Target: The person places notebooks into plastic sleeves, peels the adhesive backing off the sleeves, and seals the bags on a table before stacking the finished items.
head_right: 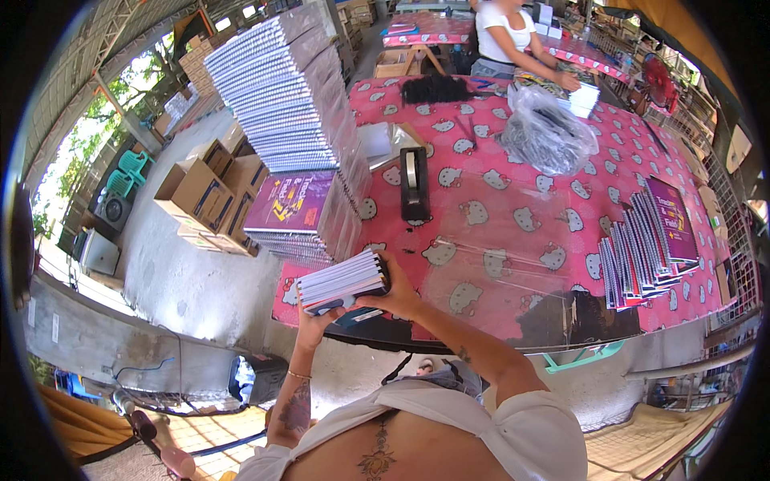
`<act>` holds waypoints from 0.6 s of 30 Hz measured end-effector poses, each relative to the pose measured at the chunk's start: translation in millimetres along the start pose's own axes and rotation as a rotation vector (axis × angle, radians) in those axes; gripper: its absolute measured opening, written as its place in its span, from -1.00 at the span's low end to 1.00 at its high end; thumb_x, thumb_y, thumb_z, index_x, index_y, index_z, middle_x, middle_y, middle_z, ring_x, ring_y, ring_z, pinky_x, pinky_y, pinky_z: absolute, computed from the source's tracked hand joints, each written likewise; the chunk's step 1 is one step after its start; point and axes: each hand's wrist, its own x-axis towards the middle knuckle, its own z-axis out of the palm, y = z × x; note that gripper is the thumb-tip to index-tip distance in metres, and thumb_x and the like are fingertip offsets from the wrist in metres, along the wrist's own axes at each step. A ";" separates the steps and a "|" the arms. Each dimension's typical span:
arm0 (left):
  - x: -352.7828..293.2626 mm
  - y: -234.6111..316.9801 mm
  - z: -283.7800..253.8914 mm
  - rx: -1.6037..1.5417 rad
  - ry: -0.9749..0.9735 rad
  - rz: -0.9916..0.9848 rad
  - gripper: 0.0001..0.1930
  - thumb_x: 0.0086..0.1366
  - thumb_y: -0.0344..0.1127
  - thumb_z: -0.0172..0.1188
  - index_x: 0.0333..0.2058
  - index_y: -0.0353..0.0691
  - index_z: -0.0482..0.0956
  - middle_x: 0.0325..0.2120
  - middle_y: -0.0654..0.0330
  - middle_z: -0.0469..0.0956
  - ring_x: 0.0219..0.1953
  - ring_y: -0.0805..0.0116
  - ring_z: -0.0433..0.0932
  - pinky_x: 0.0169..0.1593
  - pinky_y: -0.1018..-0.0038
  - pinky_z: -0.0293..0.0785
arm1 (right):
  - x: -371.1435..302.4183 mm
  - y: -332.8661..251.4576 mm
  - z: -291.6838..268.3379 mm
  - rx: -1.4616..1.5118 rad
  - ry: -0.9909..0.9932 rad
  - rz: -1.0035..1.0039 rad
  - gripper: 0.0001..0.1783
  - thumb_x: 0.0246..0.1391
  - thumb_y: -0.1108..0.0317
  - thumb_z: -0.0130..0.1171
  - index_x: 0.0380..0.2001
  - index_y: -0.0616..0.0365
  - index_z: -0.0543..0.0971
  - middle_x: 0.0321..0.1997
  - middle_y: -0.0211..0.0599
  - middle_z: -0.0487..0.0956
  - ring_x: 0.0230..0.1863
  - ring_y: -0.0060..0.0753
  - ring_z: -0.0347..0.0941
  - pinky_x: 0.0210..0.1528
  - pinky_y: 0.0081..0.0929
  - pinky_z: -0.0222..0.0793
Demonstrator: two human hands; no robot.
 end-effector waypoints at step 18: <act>12.6 98.9 71.6 1.340 -0.424 0.381 0.20 -0.01 0.21 0.40 0.33 -0.55 -0.04 0.33 -0.34 0.06 0.39 -0.30 0.03 0.41 -0.04 -0.09 | -0.7 -11.1 -10.3 -0.224 -0.134 0.271 0.16 -0.39 0.21 0.65 0.24 0.38 0.20 0.07 -0.08 0.52 0.14 -0.24 0.46 0.17 -0.30 0.36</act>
